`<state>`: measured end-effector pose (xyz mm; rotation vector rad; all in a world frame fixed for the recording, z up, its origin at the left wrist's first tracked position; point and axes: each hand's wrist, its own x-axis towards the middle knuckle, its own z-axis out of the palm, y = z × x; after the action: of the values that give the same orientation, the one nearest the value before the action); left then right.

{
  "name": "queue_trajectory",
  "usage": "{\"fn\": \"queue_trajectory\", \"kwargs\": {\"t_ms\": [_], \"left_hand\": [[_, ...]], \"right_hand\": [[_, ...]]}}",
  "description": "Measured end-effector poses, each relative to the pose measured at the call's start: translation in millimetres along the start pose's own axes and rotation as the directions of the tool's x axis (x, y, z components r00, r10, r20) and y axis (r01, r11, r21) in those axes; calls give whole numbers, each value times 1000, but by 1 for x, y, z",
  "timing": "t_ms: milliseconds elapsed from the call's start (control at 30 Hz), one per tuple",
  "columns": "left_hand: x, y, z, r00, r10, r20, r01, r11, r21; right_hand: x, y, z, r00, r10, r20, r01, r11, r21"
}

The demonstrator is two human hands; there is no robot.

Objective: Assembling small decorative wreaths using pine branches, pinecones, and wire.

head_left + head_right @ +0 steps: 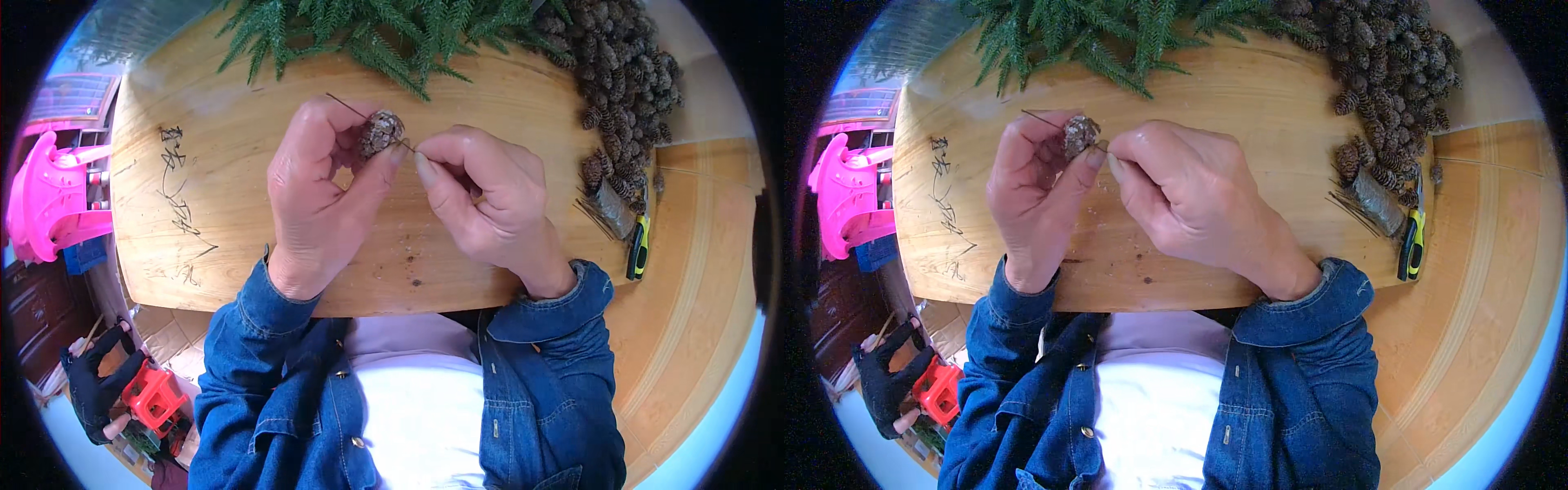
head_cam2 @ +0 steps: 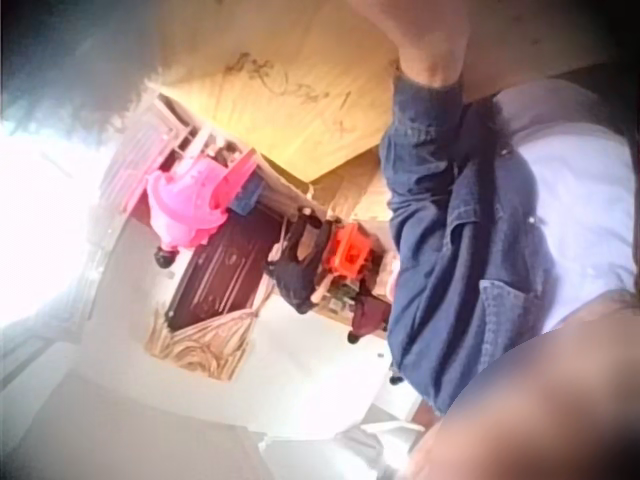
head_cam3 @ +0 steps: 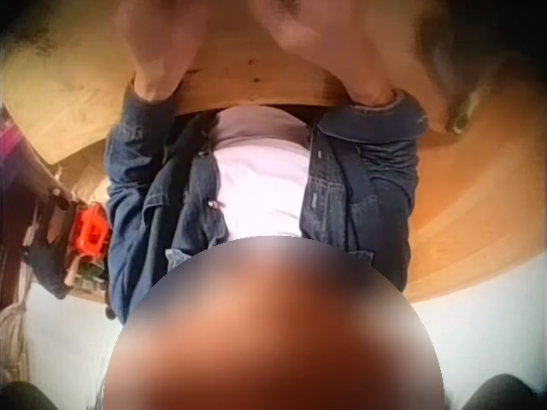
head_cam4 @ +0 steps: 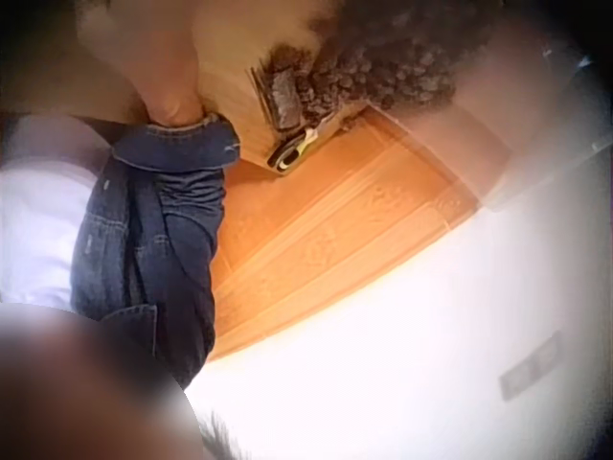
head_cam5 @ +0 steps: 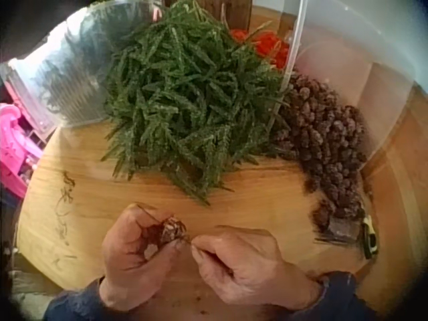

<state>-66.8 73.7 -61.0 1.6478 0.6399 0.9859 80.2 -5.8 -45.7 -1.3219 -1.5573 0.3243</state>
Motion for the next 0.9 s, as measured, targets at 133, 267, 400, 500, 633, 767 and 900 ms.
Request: {"fn": "queue_trajectory", "kwargs": {"t_ms": [133,267,400,500,633,767,900], "left_hand": [[-2,2,0,1000,-9,22,10,1000,-29],[-1,-2,2,999,41,-22,-40,999,16],[-2,-2,3,995,51,-81,-45,997,66],[-2,-3,3,995,30,-94,-24,997,71],[-2,-5,4,996,12,-90,-6,998,60],[-3,-5,5,996,14,-93,-8,998,57],[-3,-8,5,995,41,-86,-34,995,89]], "right_hand": [[-1,1,0,1000,-6,-8,6,1000,-9],[-2,2,1,1000,-5,-7,5,1000,0],[-1,2,3,1000,-4,8,4,1000,6],[-2,3,3,1000,6,4,-6,1000,17],[-1,3,3,1000,-10,19,10,1000,10],[-2,3,3,1000,-2,28,2,1000,10],[-3,5,3,1000,-7,19,7,1000,22]]}}
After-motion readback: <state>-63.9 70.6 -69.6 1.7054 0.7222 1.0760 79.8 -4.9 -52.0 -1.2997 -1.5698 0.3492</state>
